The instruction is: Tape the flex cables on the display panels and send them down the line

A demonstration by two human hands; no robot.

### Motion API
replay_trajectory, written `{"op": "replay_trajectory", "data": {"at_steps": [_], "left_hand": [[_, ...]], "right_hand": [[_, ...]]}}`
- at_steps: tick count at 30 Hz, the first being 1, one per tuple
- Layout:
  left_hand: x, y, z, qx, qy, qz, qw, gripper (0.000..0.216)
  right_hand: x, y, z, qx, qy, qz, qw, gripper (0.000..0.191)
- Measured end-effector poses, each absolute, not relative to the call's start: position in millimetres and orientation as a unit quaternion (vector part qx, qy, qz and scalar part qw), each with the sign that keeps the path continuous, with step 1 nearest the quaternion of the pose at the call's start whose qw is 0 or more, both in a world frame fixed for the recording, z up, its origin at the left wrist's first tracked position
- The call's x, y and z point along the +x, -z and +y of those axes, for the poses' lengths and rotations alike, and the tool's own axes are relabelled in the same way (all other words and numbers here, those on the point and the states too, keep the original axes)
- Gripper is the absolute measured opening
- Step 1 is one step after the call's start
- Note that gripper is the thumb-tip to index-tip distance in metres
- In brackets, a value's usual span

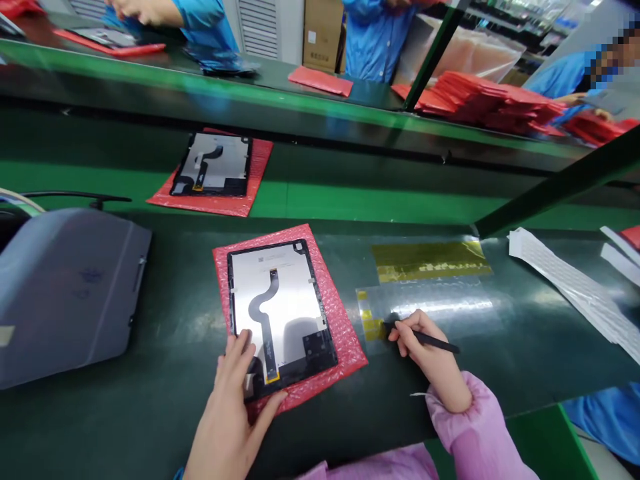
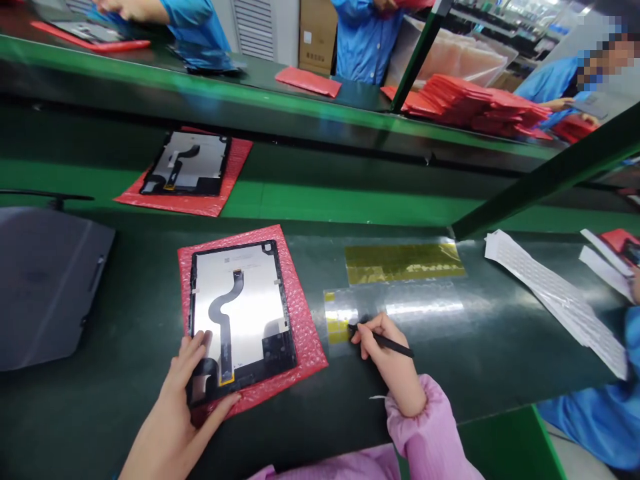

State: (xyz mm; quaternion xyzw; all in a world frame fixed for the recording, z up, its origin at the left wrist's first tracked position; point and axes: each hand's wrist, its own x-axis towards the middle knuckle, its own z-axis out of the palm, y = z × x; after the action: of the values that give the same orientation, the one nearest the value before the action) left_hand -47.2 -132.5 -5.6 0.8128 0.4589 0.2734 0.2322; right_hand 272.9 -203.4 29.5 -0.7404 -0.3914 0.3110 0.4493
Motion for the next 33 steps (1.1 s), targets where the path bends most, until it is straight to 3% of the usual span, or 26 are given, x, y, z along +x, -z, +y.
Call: {"op": "replay_trajectory", "data": {"at_steps": [8, 15, 23, 33], "left_hand": [[-47.7, -8.8, -137.8, 0.812, -0.269, 0.442, 0.272, 0.065], [-64.3, -24.6, -123.4, 0.892, -0.169, 0.351, 0.228, 0.053], [-69.8, -13.5, -121.7, 0.885, -0.172, 0.347, 0.258, 0.058], [-66.9, -20.0, -118.7, 0.883, -0.170, 0.345, 0.268, 0.045]], "right_hand": [[248.3, -25.1, -206.6, -0.617, -0.403, -0.367, 0.567, 0.037], [175.1, -24.7, -192.9, -0.555, -0.501, -0.420, 0.515, 0.032], [145.3, -13.1, -189.3, -0.579, -0.524, -0.412, 0.470, 0.029], [135.5, -19.2, -187.8, -0.601, -0.516, -0.418, 0.445, 0.026]]}}
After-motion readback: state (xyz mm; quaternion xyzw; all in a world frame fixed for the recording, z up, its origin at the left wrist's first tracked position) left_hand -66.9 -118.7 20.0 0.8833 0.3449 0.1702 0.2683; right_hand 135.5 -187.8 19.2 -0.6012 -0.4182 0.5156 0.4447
